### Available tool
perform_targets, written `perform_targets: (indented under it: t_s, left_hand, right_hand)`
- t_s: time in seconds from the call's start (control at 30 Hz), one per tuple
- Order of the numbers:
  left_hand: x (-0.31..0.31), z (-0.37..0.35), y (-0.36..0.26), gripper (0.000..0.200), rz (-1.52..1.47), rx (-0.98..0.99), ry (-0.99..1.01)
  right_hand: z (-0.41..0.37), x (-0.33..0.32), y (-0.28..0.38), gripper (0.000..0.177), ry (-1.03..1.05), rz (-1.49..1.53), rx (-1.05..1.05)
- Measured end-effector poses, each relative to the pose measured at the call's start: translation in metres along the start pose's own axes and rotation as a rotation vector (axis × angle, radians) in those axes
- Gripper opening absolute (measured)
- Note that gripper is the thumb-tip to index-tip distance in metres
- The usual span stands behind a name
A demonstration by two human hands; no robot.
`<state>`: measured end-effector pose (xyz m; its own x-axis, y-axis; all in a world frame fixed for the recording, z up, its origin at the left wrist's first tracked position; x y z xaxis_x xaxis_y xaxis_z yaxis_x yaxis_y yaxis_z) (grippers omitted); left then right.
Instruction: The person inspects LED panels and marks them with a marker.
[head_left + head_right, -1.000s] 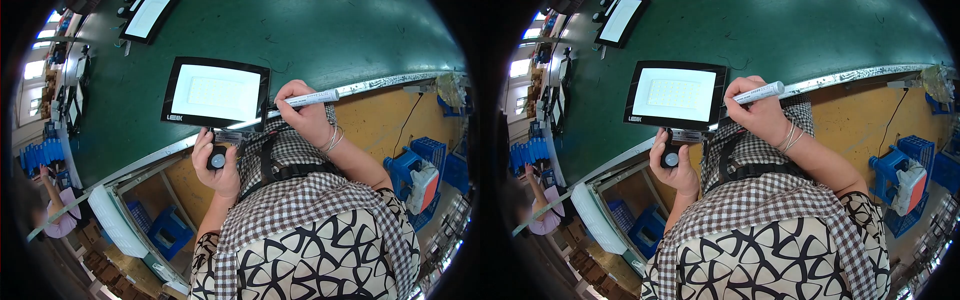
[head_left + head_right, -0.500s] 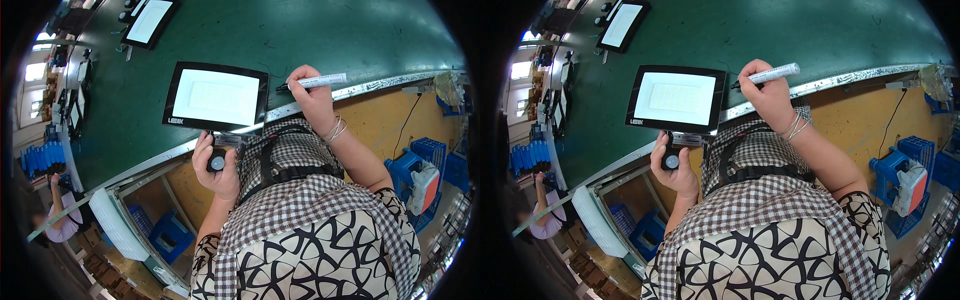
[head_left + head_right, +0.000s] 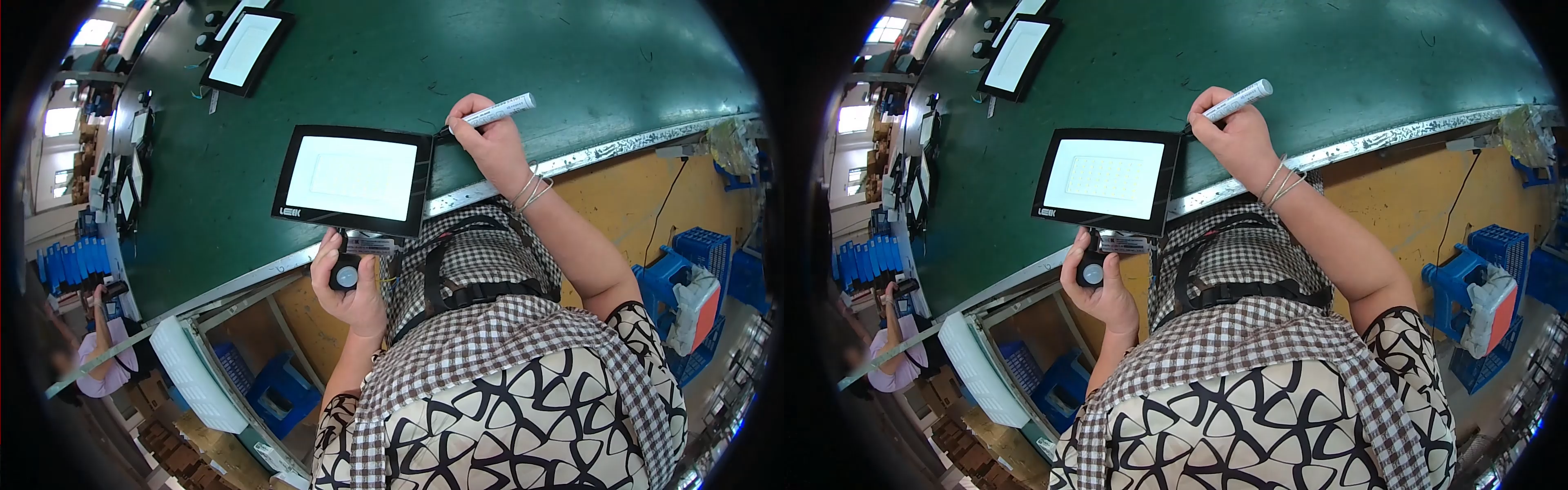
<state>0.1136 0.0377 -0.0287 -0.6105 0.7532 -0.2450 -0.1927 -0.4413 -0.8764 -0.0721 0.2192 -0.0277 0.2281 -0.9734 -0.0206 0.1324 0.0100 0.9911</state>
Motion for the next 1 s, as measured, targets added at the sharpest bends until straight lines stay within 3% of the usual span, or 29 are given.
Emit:
perform_targets:
  t_s: [0.67,0.9,0.93,1.0]
  left_hand:
    - [-0.001,0.002,0.006,0.038,-0.036,-0.114,-0.038]
    - [-0.033,0.057,0.031,0.028,-0.793,-0.637,-0.47]
    - [-0.048,0.064,0.059,0.023,-0.965,-0.689,-0.479]
    - [-0.045,0.079,0.049,0.025,-1.114,-0.787,-0.469]
  right_hand:
    - [0.005,0.002,-0.004,0.008,-0.054,0.032,0.035]
    - [0.0,0.002,-0.007,0.003,-0.034,0.218,0.088]
    - [0.0,0.003,-0.006,0.005,-0.048,0.228,0.086]
    - [-0.003,0.006,-0.005,0.007,-0.073,0.25,0.085]
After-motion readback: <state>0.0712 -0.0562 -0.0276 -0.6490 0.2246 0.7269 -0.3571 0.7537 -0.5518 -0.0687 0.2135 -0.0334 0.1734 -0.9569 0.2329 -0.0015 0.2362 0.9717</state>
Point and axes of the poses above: each hand's wrist, its own z-axis towards the middle knuckle, its own x-axis out of the palm, y = z × x, the point moved 1 cm from there along z, towards the middle knuckle, and after that the axes turned 5 degrees about -x, right-handed, at the moved point
